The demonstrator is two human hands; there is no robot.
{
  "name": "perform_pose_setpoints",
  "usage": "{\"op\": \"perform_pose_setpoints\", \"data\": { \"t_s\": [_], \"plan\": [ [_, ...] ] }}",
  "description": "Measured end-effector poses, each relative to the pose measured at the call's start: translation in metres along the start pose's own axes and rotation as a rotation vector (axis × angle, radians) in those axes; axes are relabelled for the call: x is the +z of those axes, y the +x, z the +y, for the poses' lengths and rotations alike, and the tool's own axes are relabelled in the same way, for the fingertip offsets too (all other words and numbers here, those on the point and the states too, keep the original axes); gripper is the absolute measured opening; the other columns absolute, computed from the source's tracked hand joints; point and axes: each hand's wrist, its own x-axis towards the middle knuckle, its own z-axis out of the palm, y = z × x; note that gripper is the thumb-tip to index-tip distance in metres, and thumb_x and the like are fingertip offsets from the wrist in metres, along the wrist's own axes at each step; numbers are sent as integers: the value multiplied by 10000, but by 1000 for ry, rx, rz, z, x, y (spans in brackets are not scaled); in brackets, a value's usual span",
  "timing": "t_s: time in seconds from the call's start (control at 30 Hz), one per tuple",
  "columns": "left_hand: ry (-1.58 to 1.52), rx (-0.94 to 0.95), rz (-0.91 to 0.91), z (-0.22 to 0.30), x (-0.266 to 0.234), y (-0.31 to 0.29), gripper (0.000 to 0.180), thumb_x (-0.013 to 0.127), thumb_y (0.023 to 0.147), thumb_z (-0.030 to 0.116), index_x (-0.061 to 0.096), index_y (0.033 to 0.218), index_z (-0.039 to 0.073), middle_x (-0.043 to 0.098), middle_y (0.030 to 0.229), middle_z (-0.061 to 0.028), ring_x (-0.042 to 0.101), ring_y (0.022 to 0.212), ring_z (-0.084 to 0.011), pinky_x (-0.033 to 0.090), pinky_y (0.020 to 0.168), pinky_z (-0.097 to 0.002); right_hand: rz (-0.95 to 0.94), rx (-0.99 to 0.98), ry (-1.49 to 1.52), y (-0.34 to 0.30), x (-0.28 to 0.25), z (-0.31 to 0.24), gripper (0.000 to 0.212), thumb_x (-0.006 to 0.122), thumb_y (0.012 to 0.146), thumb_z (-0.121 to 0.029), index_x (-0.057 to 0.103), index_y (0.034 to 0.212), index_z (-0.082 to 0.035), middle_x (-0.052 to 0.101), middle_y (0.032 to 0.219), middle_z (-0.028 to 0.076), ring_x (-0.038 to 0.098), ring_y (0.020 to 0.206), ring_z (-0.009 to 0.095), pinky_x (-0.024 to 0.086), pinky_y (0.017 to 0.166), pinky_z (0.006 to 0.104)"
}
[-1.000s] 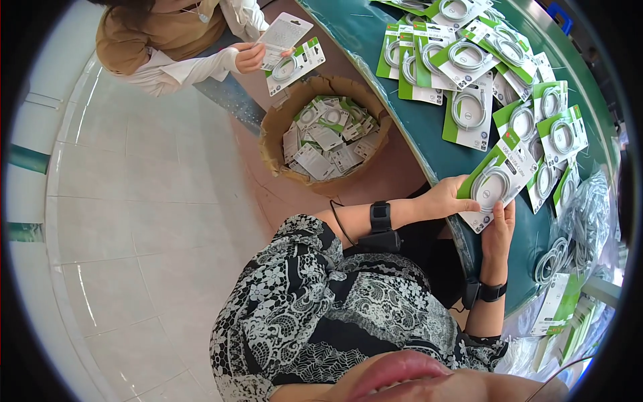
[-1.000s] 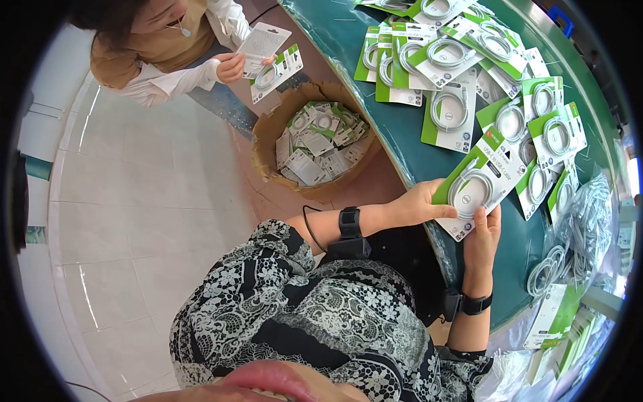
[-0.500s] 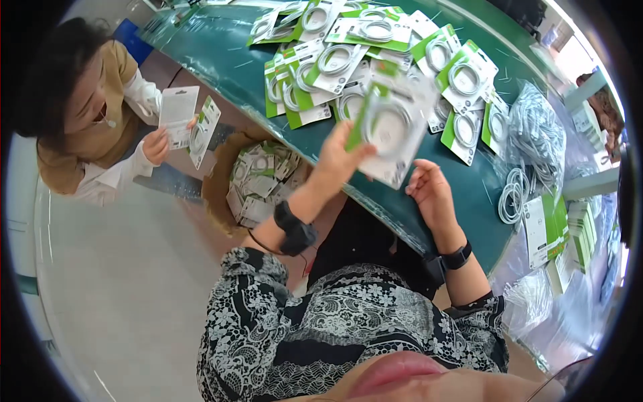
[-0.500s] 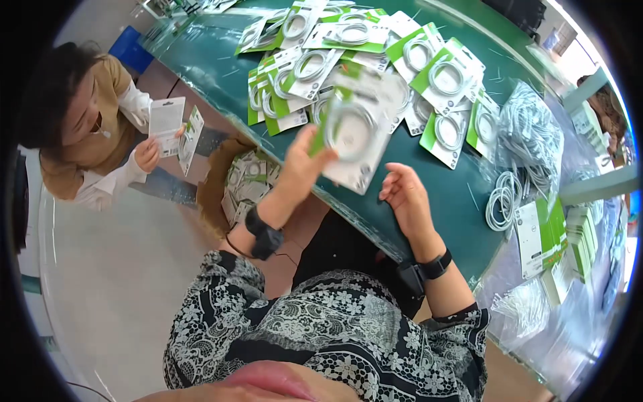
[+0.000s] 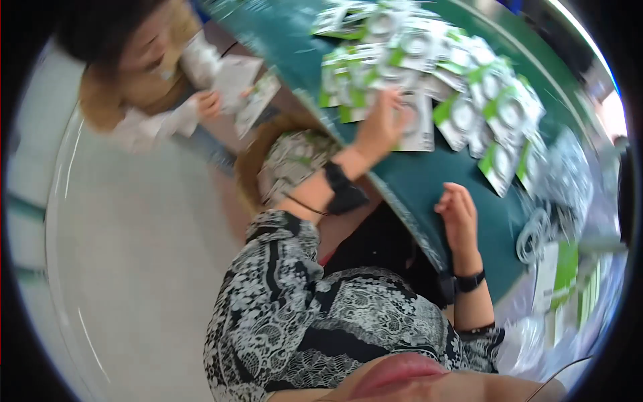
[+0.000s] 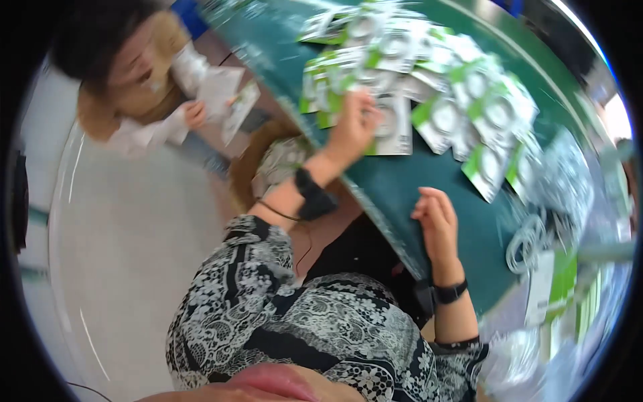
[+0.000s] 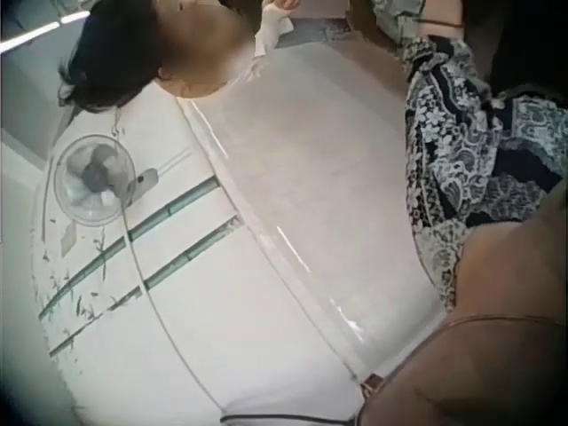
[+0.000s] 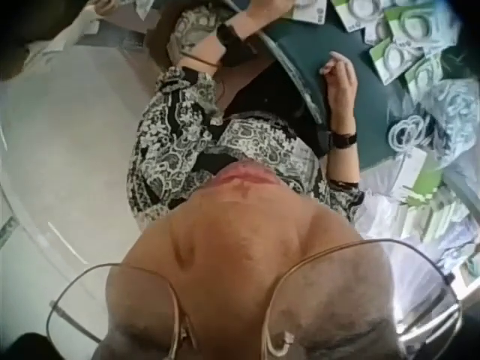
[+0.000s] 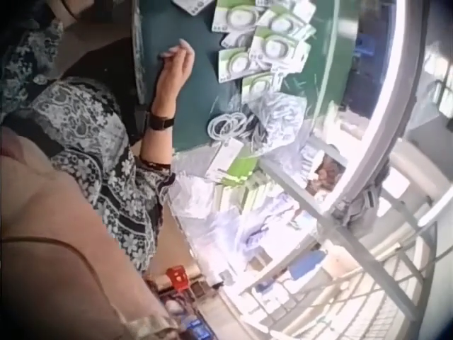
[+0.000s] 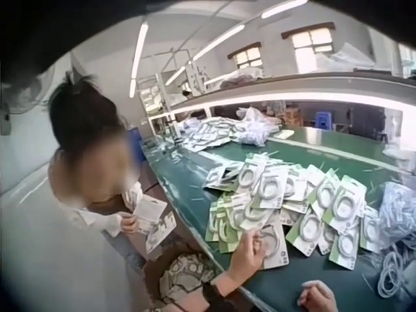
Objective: The person packages USB cables by inserting a cable into a cardboard backing and securing it with a plastic zip tie. They thread the tie through the holes, pull it tight around the cable, and place the finished item into a cardboard box.
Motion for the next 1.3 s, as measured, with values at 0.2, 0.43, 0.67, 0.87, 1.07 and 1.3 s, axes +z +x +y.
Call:
{"op": "perform_pose_setpoints", "data": {
  "t_s": [0.2,0.43,0.67,0.87,1.07,1.3],
  "plan": [
    [-92,24,-378,-20,-14,-37,212,679,794,115,596,987,79,570,983,-99,577,902,-238,460,756,-355,-54,-21,-128,3,5,4,224,502,985,-174,545,1137,-15,507,852,11,502,771,98,428,741,244],
    [145,340,-533,2,-8,-45,208,702,773,189,658,967,125,584,972,-21,559,961,-204,403,855,-458,-50,16,-280,-3,9,0,175,547,957,-137,558,1088,-21,522,824,1,510,751,86,425,726,220],
    [386,422,-274,8,4,-45,208,691,772,198,665,952,97,598,919,-9,574,889,-198,410,841,-442,-15,27,-317,-5,2,0,167,558,951,-138,567,1067,-18,536,819,1,520,747,85,430,712,218],
    [-87,69,-187,41,-9,-88,83,628,818,8,556,812,48,552,808,-84,626,800,-238,513,677,-340,30,34,-311,1,7,-3,198,527,967,-132,548,1123,-11,519,854,6,501,757,87,430,727,238],
    [-722,-826,124,26,-49,-100,268,583,914,53,488,1152,-22,555,978,-102,635,823,-167,539,670,-248,21,73,-101,0,2,-2,231,527,967,-129,544,1161,-3,544,898,18,520,784,84,441,736,236],
    [-78,-210,-220,8,-47,-75,316,578,924,50,515,1225,-25,605,1105,-77,611,878,-123,483,806,-229,29,108,-213,1,-7,0,272,537,966,-148,532,1187,9,570,935,33,558,776,96,467,733,232]
  ]
}}
